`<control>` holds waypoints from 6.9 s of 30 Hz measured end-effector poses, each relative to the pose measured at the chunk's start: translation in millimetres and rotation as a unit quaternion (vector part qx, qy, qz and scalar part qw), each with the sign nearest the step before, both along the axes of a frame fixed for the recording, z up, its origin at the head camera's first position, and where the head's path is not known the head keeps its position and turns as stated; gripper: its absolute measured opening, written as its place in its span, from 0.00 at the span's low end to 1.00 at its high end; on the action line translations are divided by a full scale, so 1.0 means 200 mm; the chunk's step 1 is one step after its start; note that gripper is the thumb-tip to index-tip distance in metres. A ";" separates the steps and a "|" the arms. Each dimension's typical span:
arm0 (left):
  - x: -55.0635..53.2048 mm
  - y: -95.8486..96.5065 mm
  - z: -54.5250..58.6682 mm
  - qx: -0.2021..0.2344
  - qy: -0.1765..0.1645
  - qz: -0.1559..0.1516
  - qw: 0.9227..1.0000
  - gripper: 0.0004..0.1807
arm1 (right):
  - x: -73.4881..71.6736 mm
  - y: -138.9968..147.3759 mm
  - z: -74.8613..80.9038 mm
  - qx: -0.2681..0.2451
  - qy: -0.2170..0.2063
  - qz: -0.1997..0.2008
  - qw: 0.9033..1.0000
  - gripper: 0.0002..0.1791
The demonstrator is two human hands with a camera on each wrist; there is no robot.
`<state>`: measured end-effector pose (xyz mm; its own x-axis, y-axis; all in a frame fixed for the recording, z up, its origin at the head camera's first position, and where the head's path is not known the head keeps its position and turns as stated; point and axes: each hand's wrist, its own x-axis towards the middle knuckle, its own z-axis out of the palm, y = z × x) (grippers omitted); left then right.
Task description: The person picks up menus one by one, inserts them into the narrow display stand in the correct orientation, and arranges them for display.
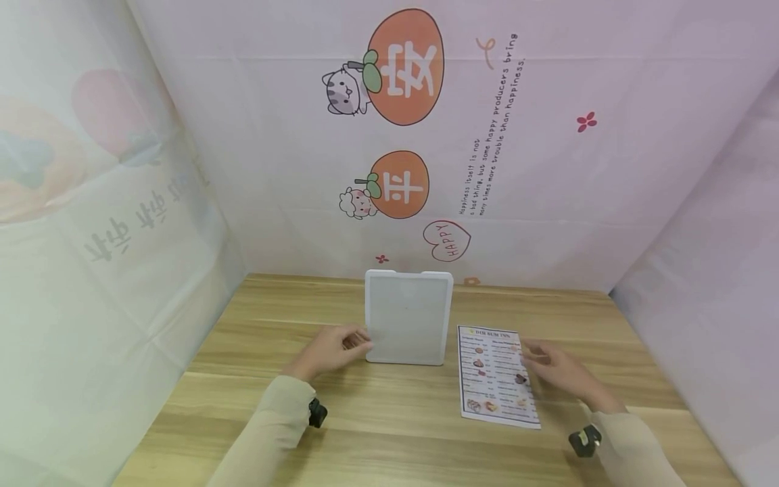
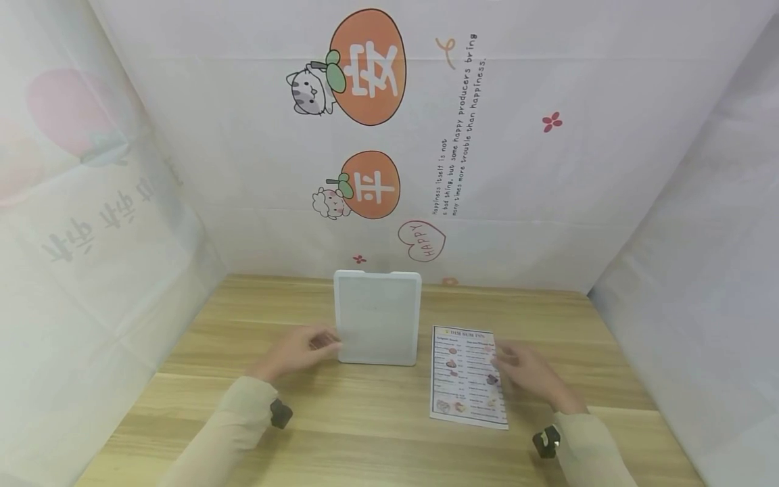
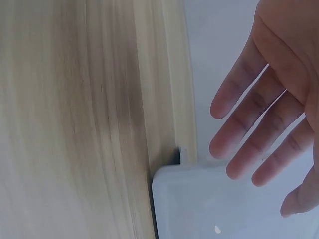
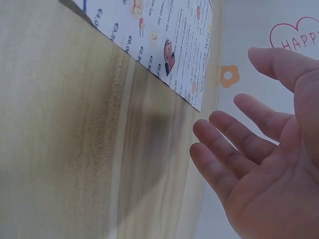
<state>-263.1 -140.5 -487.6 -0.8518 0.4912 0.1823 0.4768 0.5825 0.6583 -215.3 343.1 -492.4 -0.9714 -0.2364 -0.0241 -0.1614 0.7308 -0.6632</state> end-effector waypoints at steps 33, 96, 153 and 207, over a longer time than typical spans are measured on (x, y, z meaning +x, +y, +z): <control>-0.01 0.49 -0.13 0.037 -0.092 -0.078 0.992 0.16 | 0.02 -0.01 -0.01 -0.034 -0.097 -0.067 0.992 0.32; 0.08 1.00 -0.17 0.289 -0.433 0.095 0.849 0.19 | 0.03 0.03 -0.07 -0.203 -0.185 -0.045 0.961 0.33; 0.06 1.07 -0.16 0.328 -0.380 0.082 0.861 0.17 | 0.06 0.04 0.00 -0.191 -0.159 -0.109 0.962 0.32; -0.03 0.96 0.11 0.232 -0.247 0.097 0.936 0.10 | -0.03 0.00 0.18 -0.233 -0.092 -0.063 0.966 0.32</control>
